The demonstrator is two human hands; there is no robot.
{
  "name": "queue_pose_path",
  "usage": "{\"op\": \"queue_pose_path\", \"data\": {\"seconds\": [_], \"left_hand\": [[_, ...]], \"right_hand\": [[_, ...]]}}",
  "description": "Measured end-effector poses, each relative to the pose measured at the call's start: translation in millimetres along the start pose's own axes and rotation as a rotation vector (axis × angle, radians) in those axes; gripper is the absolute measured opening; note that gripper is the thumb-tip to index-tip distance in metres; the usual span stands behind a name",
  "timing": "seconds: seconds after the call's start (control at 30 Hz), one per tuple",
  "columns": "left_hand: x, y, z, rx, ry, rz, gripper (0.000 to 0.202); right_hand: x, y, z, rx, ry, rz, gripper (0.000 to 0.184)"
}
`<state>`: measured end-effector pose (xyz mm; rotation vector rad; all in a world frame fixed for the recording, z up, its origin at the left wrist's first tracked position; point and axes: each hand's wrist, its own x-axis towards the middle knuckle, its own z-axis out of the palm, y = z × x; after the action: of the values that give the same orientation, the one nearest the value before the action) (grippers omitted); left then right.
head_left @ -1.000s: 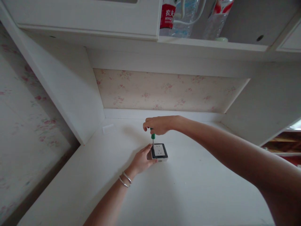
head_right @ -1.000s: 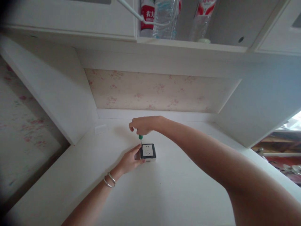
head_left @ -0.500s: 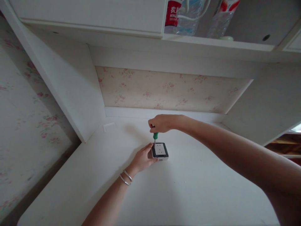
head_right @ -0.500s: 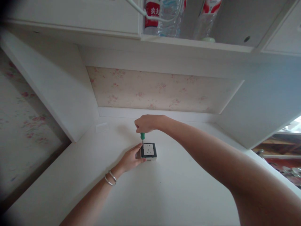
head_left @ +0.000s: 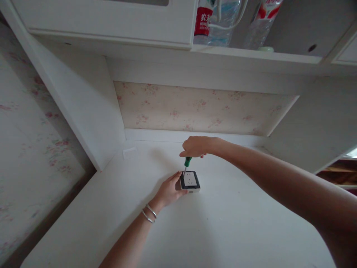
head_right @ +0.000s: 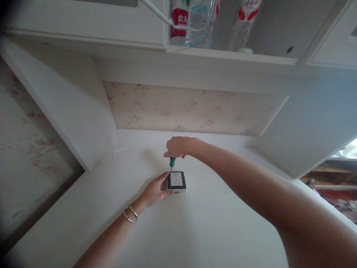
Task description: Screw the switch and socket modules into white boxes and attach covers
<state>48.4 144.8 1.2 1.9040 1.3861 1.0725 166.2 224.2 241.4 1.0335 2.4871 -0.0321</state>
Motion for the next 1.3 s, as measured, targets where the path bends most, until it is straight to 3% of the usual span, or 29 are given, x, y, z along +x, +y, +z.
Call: {"op": "queue_pose_path", "data": {"seconds": [0.13,0.27,0.5,0.57,0.67,0.77,0.87,0.97,1.03,1.1,1.2,1.3], "left_hand": [[0,1,0.3,0.005,0.004,-0.006,0.076],[-1,-1,0.4,0.007,0.007,-0.004,0.077],[-1,0,-0.9,0.003,0.000,0.027,0.076],[-1,-1,-0.7,0.016,-0.003,0.013,0.077],[-1,-3,0.0,0.031,-0.010,0.002,0.078],[-1,-4,0.6,0.037,-0.010,0.005,0.079],[0,-3,0.5,0.035,-0.003,0.003,0.078],[0,-1,-0.5,0.035,-0.010,0.011,0.076],[0,1,-1.3,0.041,-0.014,0.008,0.075],[-1,1,-1.5,0.041,-0.011,0.003,0.075],[-1,-1,-0.5,0.037,-0.008,0.010,0.077],[-1,-2,0.4,0.035,-0.002,0.018,0.077]], "right_hand": [[0,7,2,0.031,-0.007,-0.151,0.034],[0,13,3,-0.056,0.071,-0.260,0.038],[0,6,3,0.023,0.019,0.012,0.065],[1,6,4,-0.032,0.048,-0.023,0.057],[3,9,6,-0.042,0.115,-0.216,0.033],[2,12,7,-0.021,0.127,-0.321,0.043],[2,10,6,0.027,0.077,-0.214,0.052],[2,5,5,0.004,0.030,-0.078,0.049],[2,4,6,-0.025,0.055,-0.119,0.038],[2,5,7,-0.008,0.139,-0.253,0.025],[3,8,8,0.012,0.229,-0.396,0.029],[4,8,7,0.030,0.191,-0.292,0.037]]}}
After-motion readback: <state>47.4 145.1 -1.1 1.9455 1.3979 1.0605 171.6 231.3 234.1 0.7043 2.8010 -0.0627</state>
